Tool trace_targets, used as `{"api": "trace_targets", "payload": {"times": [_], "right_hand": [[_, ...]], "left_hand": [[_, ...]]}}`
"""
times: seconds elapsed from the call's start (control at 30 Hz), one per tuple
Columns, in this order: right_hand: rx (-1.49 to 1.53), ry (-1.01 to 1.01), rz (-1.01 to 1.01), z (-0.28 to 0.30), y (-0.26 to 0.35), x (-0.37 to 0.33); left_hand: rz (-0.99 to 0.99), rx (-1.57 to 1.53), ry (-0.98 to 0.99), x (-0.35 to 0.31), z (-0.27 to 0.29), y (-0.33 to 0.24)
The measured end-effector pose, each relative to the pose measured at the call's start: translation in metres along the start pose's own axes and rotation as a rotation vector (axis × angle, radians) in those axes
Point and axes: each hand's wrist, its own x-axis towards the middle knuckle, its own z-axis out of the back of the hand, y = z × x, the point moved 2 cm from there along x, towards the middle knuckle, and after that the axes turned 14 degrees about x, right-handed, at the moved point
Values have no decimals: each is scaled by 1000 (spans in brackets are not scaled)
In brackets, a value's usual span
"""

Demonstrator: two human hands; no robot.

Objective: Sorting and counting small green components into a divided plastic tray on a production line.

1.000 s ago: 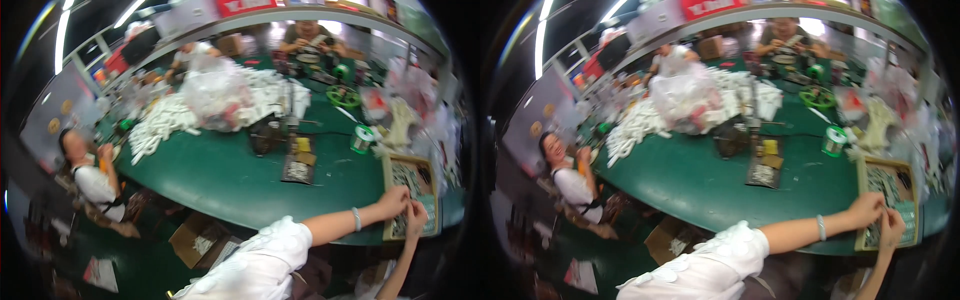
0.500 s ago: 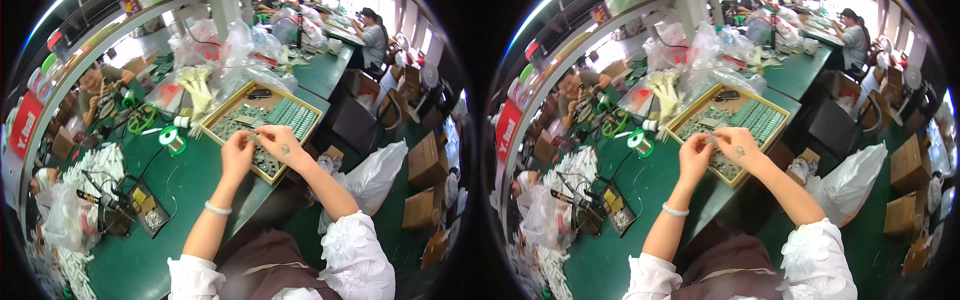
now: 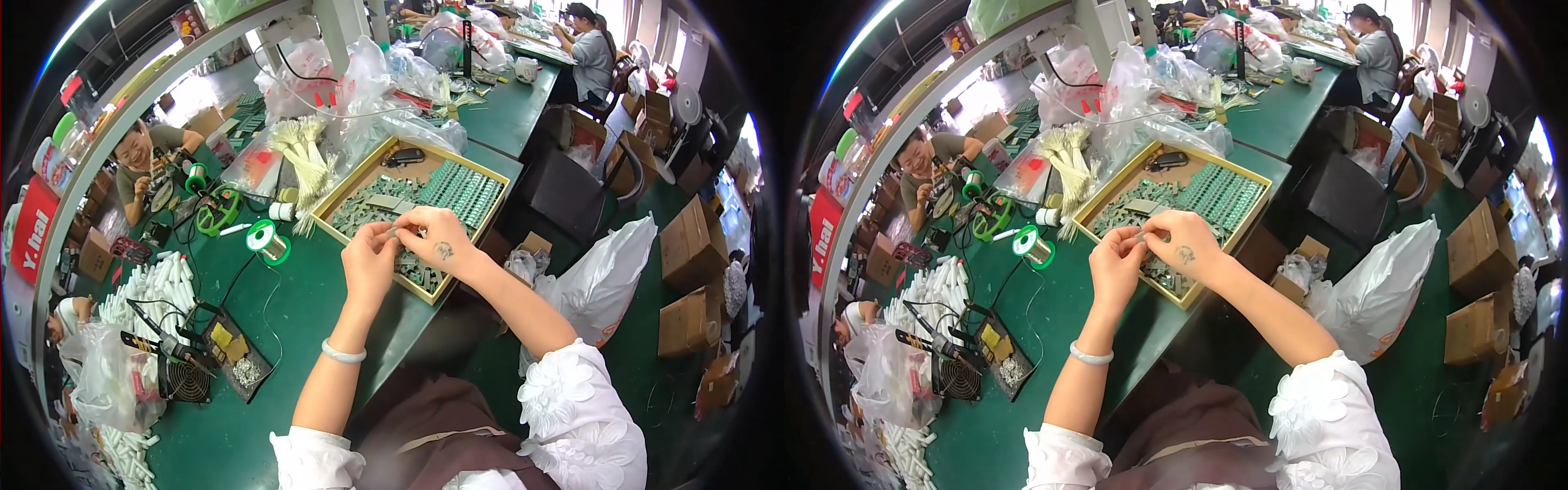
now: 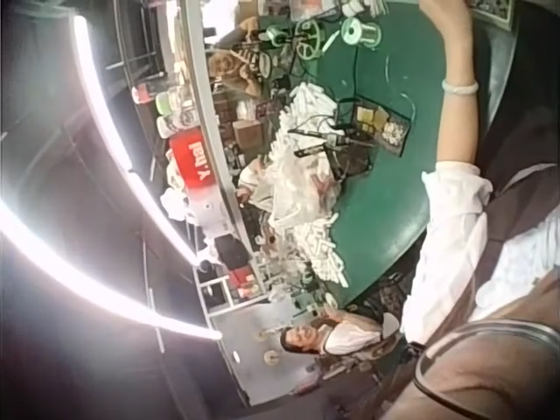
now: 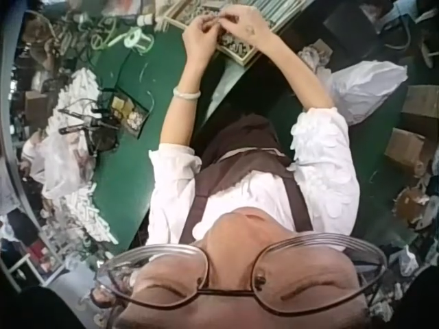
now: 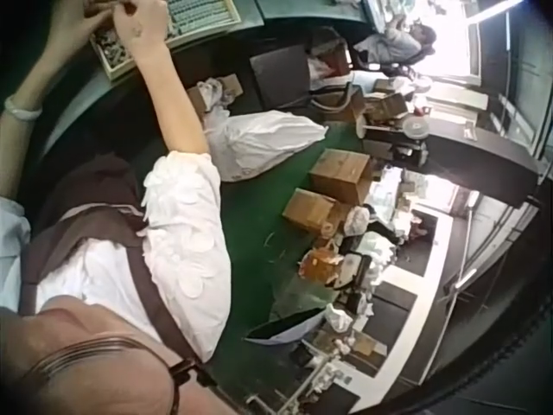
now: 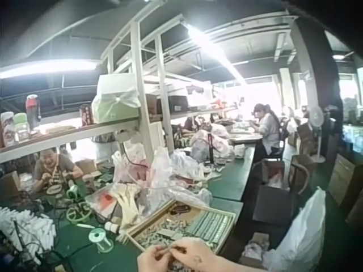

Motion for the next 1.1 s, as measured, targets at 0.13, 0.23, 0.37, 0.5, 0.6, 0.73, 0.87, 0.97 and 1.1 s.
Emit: {"api": "trace_targets", "payload": {"times": [0.13,0.23,0.37,0.5,0.6,0.73,0.87,0.97,1.1], "right_hand": [[4,-7,49,-3,-1,-1],[-50,-7,-63,-6,0,-3],[-46,122,-109,7,1,14],[-257,68,-186,13,-23,44],[-610,142,-196,0,-38,58],[-593,92,-56,-3,-52,59],[-165,29,-78,-5,-50,63],[19,97,-146,2,-30,54],[358,150,-250,-2,-15,36]], "left_hand": [[40,76,18,-2,5,-10],[13,114,-14,-2,-2,-2],[-47,145,-9,4,1,12],[-191,116,-30,16,-2,21],[-215,162,-166,19,11,14],[-195,201,-140,20,18,23],[-148,239,-181,25,25,31],[-261,375,-359,31,31,26],[117,-394,105,32,23,22]]}}
